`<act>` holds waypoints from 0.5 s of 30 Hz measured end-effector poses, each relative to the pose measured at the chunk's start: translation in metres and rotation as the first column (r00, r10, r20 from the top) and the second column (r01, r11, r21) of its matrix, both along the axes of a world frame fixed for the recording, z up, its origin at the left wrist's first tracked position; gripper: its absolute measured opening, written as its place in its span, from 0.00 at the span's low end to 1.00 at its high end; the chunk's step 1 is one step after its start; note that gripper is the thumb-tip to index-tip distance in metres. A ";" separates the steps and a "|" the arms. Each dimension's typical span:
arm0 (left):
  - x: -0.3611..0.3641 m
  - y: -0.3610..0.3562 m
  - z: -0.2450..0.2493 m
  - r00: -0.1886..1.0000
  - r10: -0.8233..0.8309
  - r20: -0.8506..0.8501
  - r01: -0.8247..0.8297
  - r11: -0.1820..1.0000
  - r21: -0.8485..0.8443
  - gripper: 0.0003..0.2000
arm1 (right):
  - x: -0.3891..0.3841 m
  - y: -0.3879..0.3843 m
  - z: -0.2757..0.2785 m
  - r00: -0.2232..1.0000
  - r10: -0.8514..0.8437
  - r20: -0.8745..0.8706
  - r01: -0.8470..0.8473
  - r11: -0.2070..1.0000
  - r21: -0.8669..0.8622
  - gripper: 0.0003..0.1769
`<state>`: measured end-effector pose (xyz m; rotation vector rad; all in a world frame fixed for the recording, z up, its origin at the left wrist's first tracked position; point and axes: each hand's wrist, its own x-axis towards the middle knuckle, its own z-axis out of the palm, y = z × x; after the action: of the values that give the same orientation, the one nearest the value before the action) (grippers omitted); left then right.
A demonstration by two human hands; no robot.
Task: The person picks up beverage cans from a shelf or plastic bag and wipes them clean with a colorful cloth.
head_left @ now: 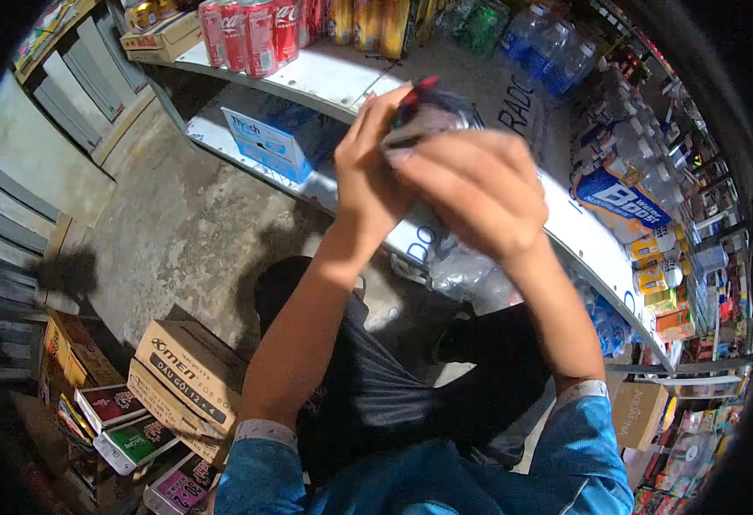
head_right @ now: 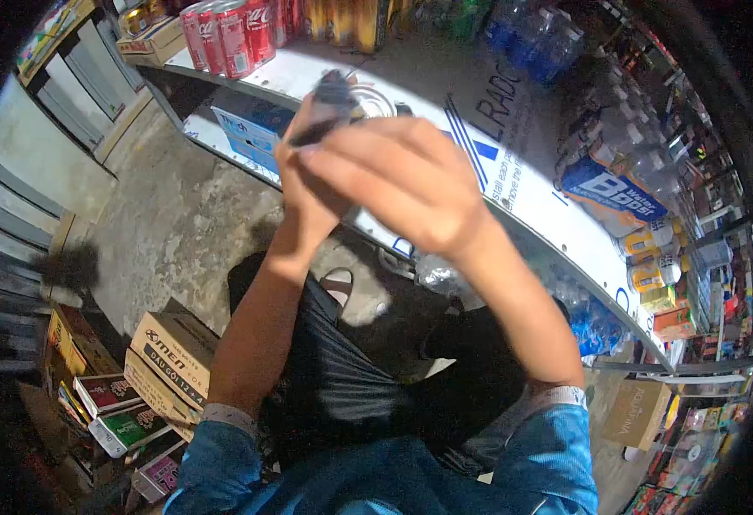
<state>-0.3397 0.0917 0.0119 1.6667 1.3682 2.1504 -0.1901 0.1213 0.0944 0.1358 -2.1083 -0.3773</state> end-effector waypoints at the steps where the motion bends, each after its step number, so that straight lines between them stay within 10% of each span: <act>1: -0.004 -0.004 0.008 0.966 0.146 -0.216 -0.127 0.987 0.101 0.29 | 0.001 0.014 0.004 1.000 0.020 0.020 -0.020 0.999 0.028 0.17; 13: 0.016 -0.003 0.009 0.961 0.171 -0.219 -0.164 0.985 0.052 0.35 | 0.011 0.028 0.003 0.986 -0.106 -0.129 0.066 0.956 -0.284 0.14; 15: 0.019 -0.004 0.010 0.996 0.060 0.059 -0.055 0.994 -0.096 0.34 | 0.018 0.016 0.006 0.999 -0.044 -0.008 0.041 0.966 -0.255 0.15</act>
<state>-0.3206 0.0873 0.0215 1.5323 1.4925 2.1130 -0.1717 0.1370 0.1009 -0.0627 -2.1279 -0.1293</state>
